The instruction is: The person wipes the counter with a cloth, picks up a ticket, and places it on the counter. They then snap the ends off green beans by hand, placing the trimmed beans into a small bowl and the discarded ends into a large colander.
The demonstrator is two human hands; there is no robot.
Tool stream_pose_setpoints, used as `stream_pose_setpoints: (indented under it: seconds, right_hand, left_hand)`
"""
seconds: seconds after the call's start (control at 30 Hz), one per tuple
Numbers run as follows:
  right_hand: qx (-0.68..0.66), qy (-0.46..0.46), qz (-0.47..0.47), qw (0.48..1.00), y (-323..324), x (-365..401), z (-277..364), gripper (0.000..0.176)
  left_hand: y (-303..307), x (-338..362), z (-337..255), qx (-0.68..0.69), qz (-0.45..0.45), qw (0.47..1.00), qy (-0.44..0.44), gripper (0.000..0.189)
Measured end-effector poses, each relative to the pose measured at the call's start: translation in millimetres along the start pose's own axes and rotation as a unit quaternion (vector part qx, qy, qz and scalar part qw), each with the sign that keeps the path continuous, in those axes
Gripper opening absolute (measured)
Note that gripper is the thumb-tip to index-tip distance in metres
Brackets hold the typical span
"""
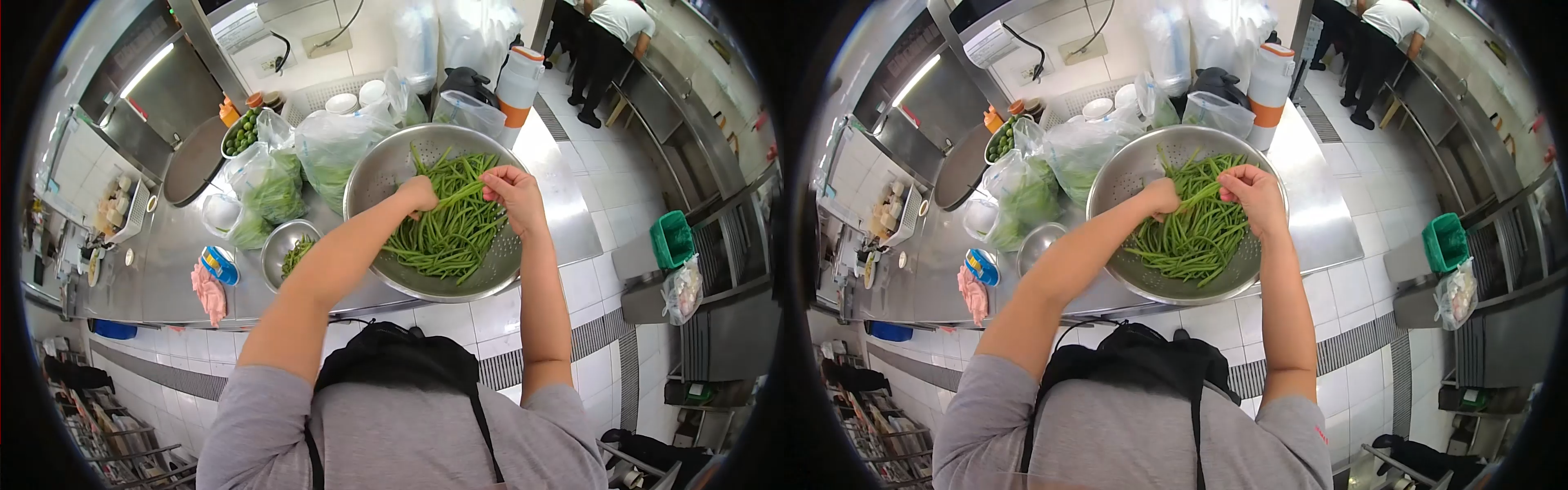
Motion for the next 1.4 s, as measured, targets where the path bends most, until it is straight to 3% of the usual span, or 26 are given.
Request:
stream_pose_setpoints:
  seconds: [0.1, 0.13, 0.2, 0.23, 0.3, 0.43, 0.67, 0.93, 1.0, 1.23, 1.3, 1.4]
  right_hand:
    - [-0.023, 0.014, -0.016, 1.000, 3.6, -1.2, 3.0, 0.009]
    - [-0.026, 0.018, -0.021, 0.999, 5.1, -1.5, 3.7, 0.008]
    - [-0.021, 0.022, -0.013, 0.999, 0.0, -1.9, 8.4, 0.009]
    - [-0.013, 0.018, -0.002, 1.000, -4.5, 0.1, 8.7, 0.009]
    - [0.004, 0.013, 0.016, 1.000, -11.7, 4.5, 10.7, 0.009]
    - [0.031, 0.015, 0.043, 0.999, -27.3, 10.1, 22.3, 0.013]
    - [0.175, 0.014, 0.077, 0.981, -53.3, 14.1, 18.2, 0.017]
    - [0.134, 0.032, 0.082, 0.987, -58.4, 10.6, 14.4, 0.017]
    - [0.106, 0.033, 0.086, 0.990, -60.3, 14.2, 13.7, 0.016]
    - [0.121, 0.043, 0.055, 0.990, -62.7, 15.4, 11.4, 0.017]
    - [0.058, 0.027, 0.057, 0.996, -59.5, 13.8, 10.5, 0.017]
    - [0.041, 0.014, 0.053, 0.998, -56.6, 16.1, 14.9, 0.015]
  left_hand:
    - [21.1, 19.9, 5.5, 0.164, -0.034, 0.977, -0.133, 0.033]
    - [25.6, 30.0, 10.6, 0.163, -0.035, 0.977, -0.135, 0.033]
    - [41.3, 52.8, 4.2, 0.106, -0.095, 0.953, -0.266, 0.028]
    - [41.0, 63.0, 3.7, 0.109, -0.096, 0.953, -0.266, 0.028]
    - [37.5, 75.7, 7.7, 0.275, -0.034, 0.942, -0.189, 0.025]
    - [35.0, 73.7, 14.7, 0.296, -0.033, 0.933, -0.201, 0.025]
    - [36.4, 81.0, 6.5, 0.282, -0.042, 0.931, -0.230, 0.024]
    - [39.2, 86.4, -2.3, 0.216, -0.047, 0.937, -0.271, 0.024]
    - [36.7, 87.9, -1.3, 0.239, -0.017, 0.947, -0.215, 0.022]
    - [36.6, 94.7, -7.3, 0.164, -0.036, 0.959, -0.228, 0.022]
    - [35.1, 92.3, -3.5, 0.389, -0.003, 0.895, -0.218, 0.023]
    - [36.0, 88.7, 2.3, 0.439, 0.031, 0.882, -0.170, 0.024]
Point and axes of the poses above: each hand's wrist, its own x-axis away from the middle knuckle, its own y-axis out of the back of the hand, z = x × y, the point moved 5 cm from there along -x, towards the middle knuckle, and after that the axes turned 7 degrees about -z, right-handed, at the moved point
